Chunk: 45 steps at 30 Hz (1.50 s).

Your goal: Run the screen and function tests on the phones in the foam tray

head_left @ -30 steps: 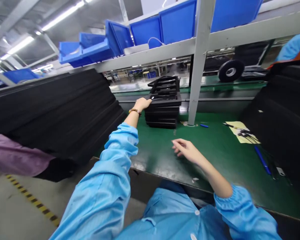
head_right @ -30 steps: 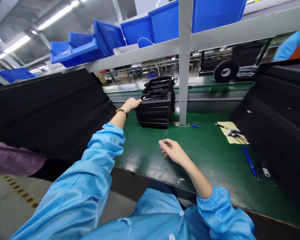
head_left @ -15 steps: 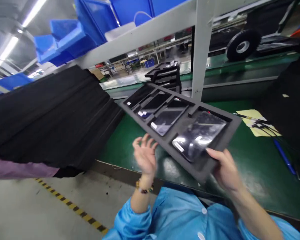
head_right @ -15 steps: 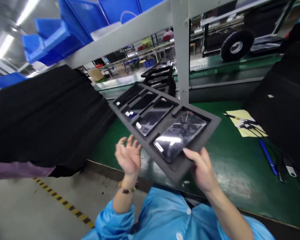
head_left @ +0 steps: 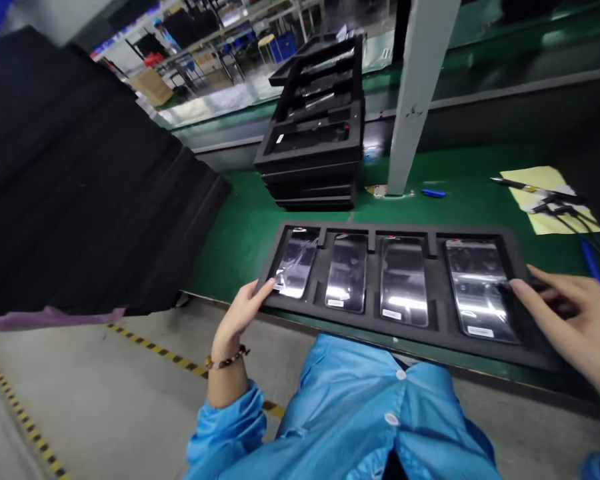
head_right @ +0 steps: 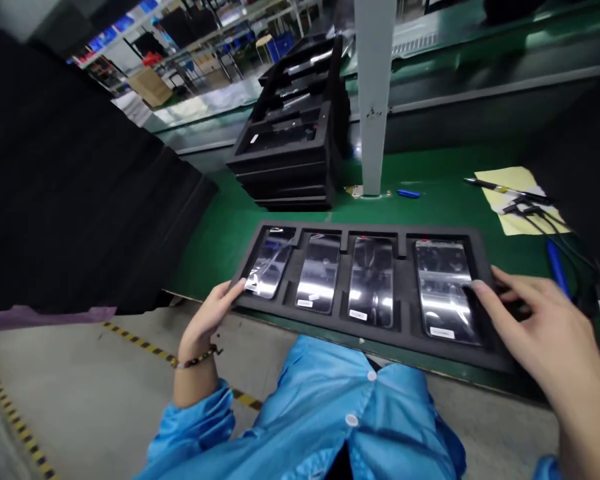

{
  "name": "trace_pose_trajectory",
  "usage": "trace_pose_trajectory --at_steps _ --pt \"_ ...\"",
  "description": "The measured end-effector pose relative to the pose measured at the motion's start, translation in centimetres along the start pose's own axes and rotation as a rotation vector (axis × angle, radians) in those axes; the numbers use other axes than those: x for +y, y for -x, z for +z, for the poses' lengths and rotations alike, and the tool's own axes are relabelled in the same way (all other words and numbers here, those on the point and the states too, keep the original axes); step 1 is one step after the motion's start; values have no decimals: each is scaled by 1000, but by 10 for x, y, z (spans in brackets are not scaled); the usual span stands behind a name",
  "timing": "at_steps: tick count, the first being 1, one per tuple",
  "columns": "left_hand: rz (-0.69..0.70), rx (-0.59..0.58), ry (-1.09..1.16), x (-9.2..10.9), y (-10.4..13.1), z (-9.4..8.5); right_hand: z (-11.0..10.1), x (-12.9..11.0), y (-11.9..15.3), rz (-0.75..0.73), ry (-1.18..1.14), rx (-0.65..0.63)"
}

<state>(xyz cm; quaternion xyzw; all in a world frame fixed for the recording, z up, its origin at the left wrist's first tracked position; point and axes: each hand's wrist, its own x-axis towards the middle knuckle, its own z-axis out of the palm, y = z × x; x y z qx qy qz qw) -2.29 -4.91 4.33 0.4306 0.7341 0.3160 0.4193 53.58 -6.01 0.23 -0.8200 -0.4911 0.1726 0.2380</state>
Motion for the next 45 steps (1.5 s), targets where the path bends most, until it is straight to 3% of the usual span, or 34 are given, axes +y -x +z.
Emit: trace_pose_trajectory --at_steps 2,4,5,7,10,15,22,30,35,38,40,45 --pt "72 149 -101 8 2 3 5 -8 6 -264 120 123" --pt "273 309 -305 18 2 16 12 -26 20 -421 185 168" --pt "409 336 -433 24 0 26 16 -37 30 -443 224 170" --pt "602 170 -614 34 -8 48 24 -58 49 -420 318 173" --pt "624 73 -805 48 -24 78 31 -78 70 -350 400 175" --pt "538 160 -914 61 -36 99 39 -81 72 -365 405 186" --pt "456 190 -935 65 -25 102 40 -85 58 -330 238 115" --pt "443 183 -983 68 -21 102 26 -101 59 -274 633 41" --pt "464 143 -957 67 -22 94 9 -107 40 -217 663 -53" --pt "456 146 -931 69 -24 92 -7 -103 34 -197 578 -13" --pt "441 152 -904 72 -26 89 -14 -100 36 -196 543 18" --pt "465 114 -696 86 -28 68 -12 -91 56 -215 645 -83"
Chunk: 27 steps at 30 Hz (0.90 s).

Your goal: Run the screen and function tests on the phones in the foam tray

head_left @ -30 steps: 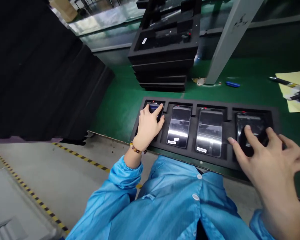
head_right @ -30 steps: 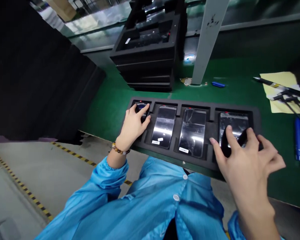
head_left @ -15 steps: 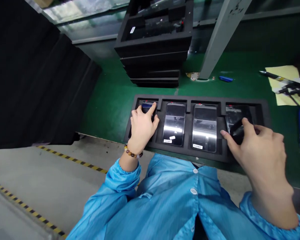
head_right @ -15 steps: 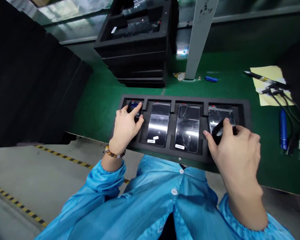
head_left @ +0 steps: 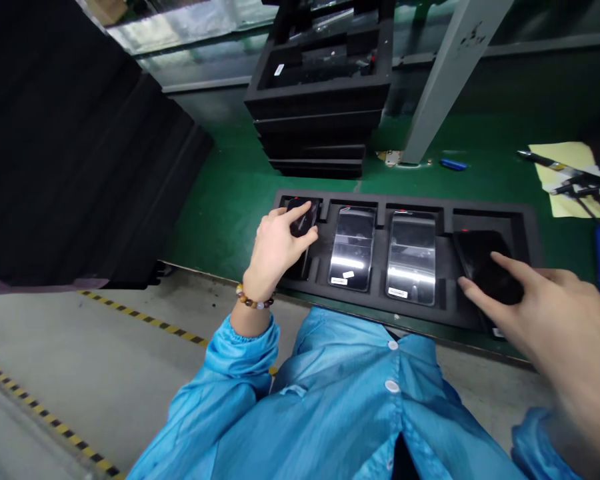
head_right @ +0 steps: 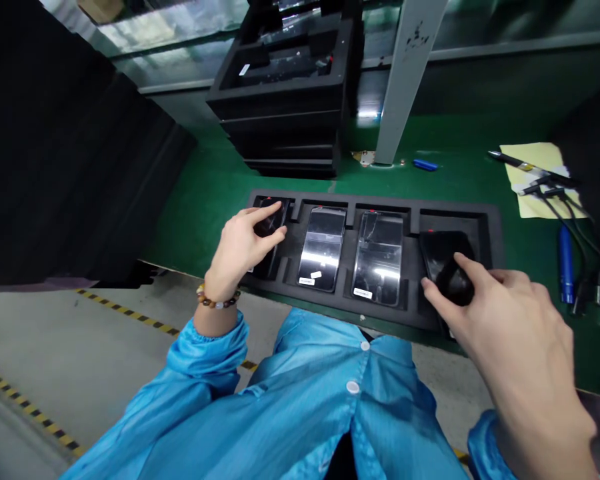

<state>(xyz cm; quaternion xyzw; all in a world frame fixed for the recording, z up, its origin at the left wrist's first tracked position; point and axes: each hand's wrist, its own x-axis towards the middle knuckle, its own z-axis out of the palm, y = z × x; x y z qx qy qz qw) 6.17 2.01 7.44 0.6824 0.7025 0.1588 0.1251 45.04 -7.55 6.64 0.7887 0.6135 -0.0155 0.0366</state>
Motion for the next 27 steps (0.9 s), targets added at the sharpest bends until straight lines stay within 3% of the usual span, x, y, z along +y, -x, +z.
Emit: trace_pose_trajectory --at_steps 5,9,12,16,19,23,27 --pt "-5 -50 42 -3 5 -22 1 -24 8 -101 19 127" --pt "2 -85 -58 -1 15 -14 -4 -68 3 -197 -183 91" --pt "-28 -67 -131 5 21 -3 -3 -100 -5 -237 -164 13" --pt "118 -8 -167 37 31 17 1 -122 -12 -216 -87 -31" --pt "262 -110 -154 76 36 37 -1 -127 -14 -210 -59 -25" --pt "184 -156 -285 115 31 54 -14 -122 -19 -222 -31 -58" --pt "142 -139 -258 121 22 51 -27 -113 -25 -235 -72 -76"
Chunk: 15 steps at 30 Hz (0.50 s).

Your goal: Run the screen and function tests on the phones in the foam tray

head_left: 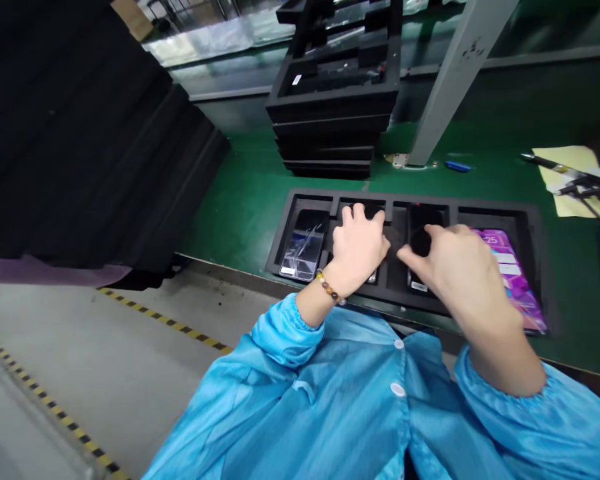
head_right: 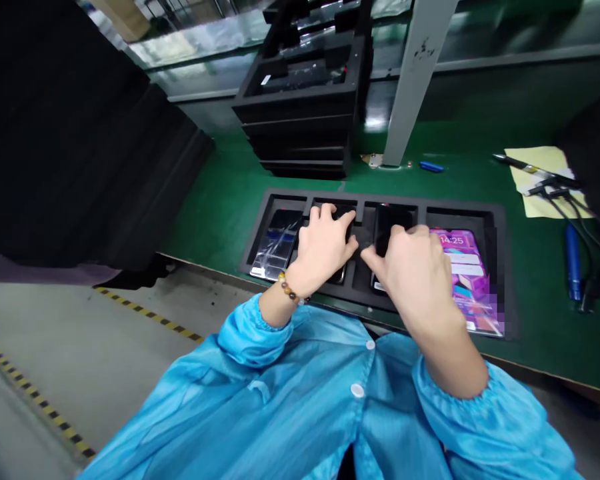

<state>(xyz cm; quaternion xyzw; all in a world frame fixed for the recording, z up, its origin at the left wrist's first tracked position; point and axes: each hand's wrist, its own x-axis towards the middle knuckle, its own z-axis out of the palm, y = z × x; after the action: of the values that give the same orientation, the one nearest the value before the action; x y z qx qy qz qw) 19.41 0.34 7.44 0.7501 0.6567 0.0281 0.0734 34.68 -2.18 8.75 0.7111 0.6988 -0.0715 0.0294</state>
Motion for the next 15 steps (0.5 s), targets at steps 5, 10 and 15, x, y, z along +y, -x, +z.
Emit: trace_pose_trajectory --at_steps 5,10,15 --pt "-2 108 308 -26 -4 -7 4 0 4 1 48 -16" --pt "96 222 912 -83 -5 -18 18 -11 9 25 96 11" --pt "-20 250 1308 -152 15 -34 19 5 0 -76 -56 121"
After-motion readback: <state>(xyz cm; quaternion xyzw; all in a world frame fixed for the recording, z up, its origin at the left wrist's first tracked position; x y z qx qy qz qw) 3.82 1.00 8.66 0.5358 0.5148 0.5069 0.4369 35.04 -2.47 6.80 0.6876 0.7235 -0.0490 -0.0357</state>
